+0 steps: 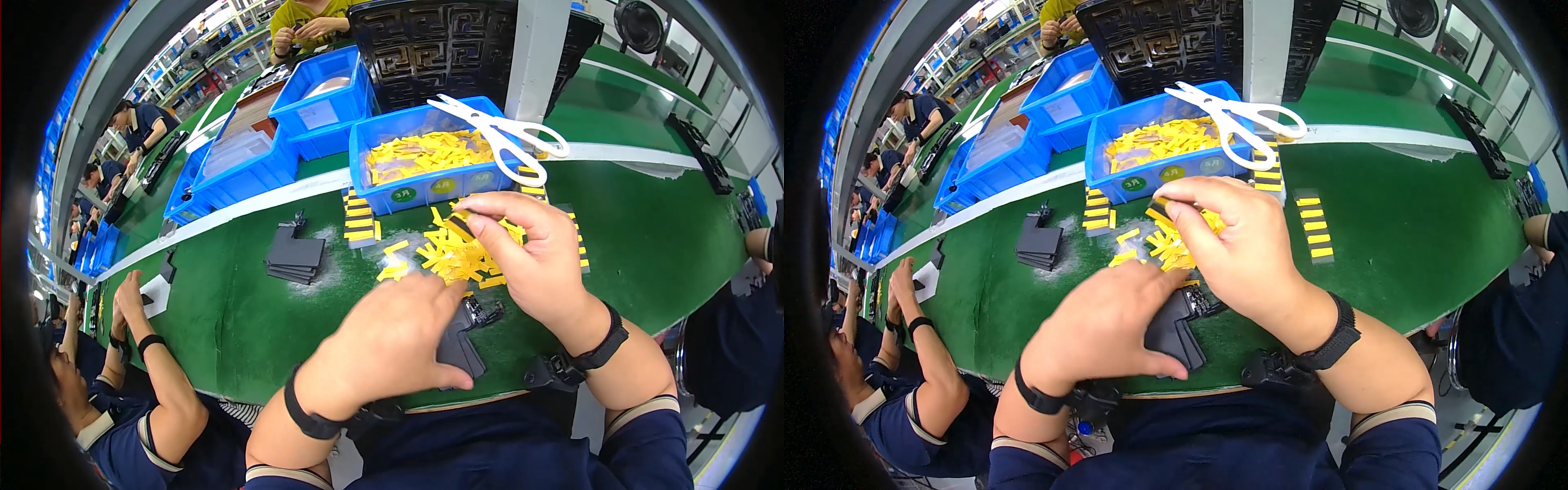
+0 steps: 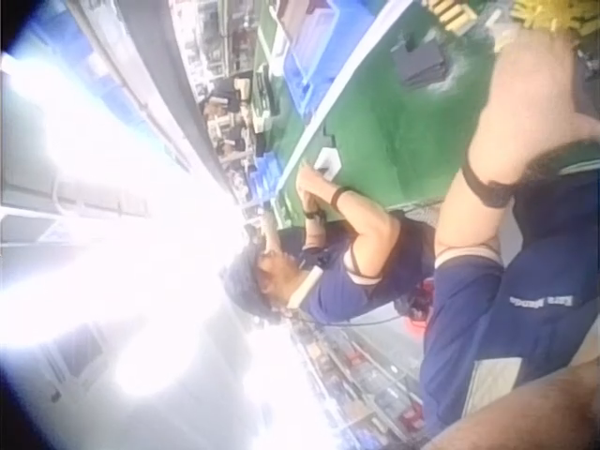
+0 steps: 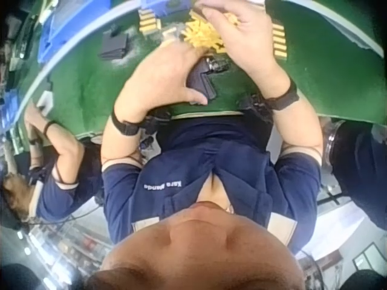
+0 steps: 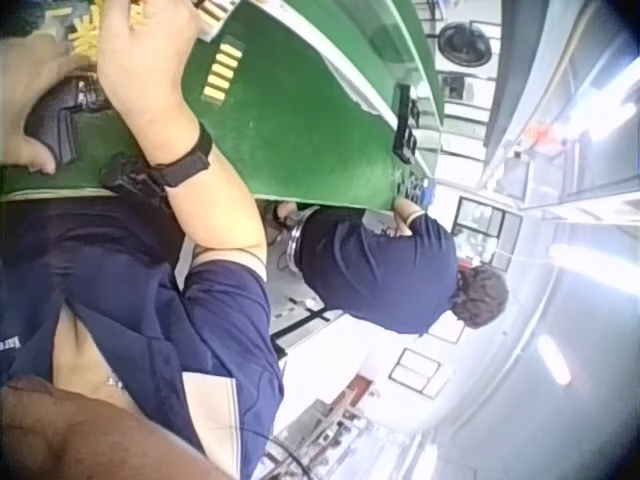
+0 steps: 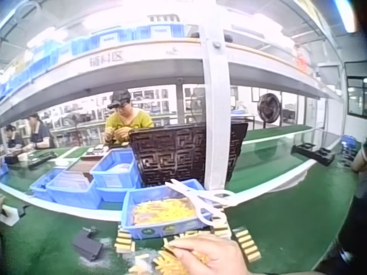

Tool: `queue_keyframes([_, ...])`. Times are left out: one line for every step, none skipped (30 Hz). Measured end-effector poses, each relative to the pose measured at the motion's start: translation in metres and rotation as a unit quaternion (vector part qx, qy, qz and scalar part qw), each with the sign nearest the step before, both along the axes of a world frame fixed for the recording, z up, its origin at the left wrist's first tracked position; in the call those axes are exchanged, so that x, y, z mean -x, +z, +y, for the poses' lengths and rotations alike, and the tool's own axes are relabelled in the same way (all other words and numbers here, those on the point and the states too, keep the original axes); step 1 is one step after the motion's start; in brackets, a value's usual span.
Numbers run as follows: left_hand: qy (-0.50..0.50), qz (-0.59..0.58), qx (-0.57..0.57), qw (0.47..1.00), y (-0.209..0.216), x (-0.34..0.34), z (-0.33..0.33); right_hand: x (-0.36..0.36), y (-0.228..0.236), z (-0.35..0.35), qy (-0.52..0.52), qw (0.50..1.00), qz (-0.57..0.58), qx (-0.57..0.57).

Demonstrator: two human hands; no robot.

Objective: Assembling small electronic components or plastic parts by applying yellow stickers/tape to black plastic housings.

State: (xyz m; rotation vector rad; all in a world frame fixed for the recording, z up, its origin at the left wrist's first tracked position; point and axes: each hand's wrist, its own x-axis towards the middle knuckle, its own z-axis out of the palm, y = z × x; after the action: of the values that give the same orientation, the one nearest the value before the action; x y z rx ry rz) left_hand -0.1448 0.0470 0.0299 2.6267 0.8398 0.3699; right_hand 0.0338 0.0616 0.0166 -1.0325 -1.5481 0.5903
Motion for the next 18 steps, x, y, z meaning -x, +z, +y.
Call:
queue_keyframes([0.003, -0.01, 0.013, 1.0, -0.001, -0.003, -0.004, 0.0, -0.001, 0.001, 0.006, 0.999, -0.035, -0.008])
queue_keyframes([0.009, -0.018, 0.004, 1.0, -0.002, -0.003, -0.004, 0.0, -0.002, 0.001, 0.007, 0.999, -0.037, -0.015])
queue_keyframes([0.015, -0.026, -0.007, 1.0, -0.001, -0.002, -0.002, -0.001, -0.004, 0.003, 0.007, 0.999, -0.038, -0.015])
queue_keyframes([0.015, -0.026, -0.007, 1.0, -0.002, -0.002, 0.0, -0.002, -0.008, 0.006, 0.011, 0.999, -0.028, -0.044])
queue_keyframes([0.028, -0.04, 0.02, 0.999, -0.004, -0.001, 0.003, -0.003, -0.009, 0.007, 0.016, 0.997, -0.018, -0.073])
queue_keyframes([0.043, -0.053, 0.047, 0.997, -0.005, -0.001, 0.005, -0.003, -0.009, 0.006, 0.018, 0.997, -0.018, -0.073])
queue_keyframes([0.044, -0.054, 0.047, 0.996, -0.004, -0.001, 0.007, -0.002, -0.008, 0.003, 0.042, 0.998, 0.041, -0.02])
queue_keyframes([0.101, -0.127, 0.161, 0.974, -0.002, -0.001, 0.009, -0.001, -0.006, 0.0, 0.066, 0.992, 0.099, 0.035])
queue_keyframes([0.156, -0.197, 0.271, 0.929, -0.001, -0.002, 0.009, 0.0, -0.003, -0.003, 0.069, 0.992, 0.098, 0.034])
queue_keyframes([0.17, -0.258, 0.329, 0.892, -0.009, -0.002, 0.012, 0.003, 0.002, -0.006, 0.052, 0.994, 0.079, 0.053])
queue_keyframes([0.142, -0.357, 0.376, 0.843, -0.017, -0.002, 0.014, 0.004, 0.004, -0.007, 0.034, 0.995, 0.06, 0.071])
queue_keyframes([0.146, -0.357, 0.382, 0.84, -0.014, -0.002, 0.013, 0.002, 0.004, -0.007, 0.03, 0.998, 0.022, 0.042])
queue_keyframes([0.15, -0.356, 0.387, 0.837, -0.011, -0.001, 0.013, 0.001, 0.004, -0.007, 0.03, 0.998, 0.021, 0.042])
queue_keyframes([0.149, -0.357, 0.388, 0.837, -0.011, -0.002, 0.013, 0.0, 0.004, -0.007, 0.026, 0.999, 0.0, 0.02])
queue_keyframes([0.143, -0.36, 0.38, 0.84, -0.011, -0.002, 0.013, 0.0, 0.004, -0.007, 0.023, 1.0, -0.02, -0.003])
queue_keyframes([0.138, -0.363, 0.372, 0.843, -0.011, -0.002, 0.013, 0.0, 0.004, -0.007, 0.024, 1.0, -0.02, -0.003])
queue_keyframes([0.138, -0.363, 0.372, 0.843, -0.011, -0.002, 0.013, 0.0, 0.004, -0.007, 0.014, 0.999, -0.031, -0.007])
queue_keyframes([0.13, -0.363, 0.369, 0.846, -0.011, -0.002, 0.014, 0.0, 0.004, -0.007, 0.005, 0.999, -0.042, -0.011])
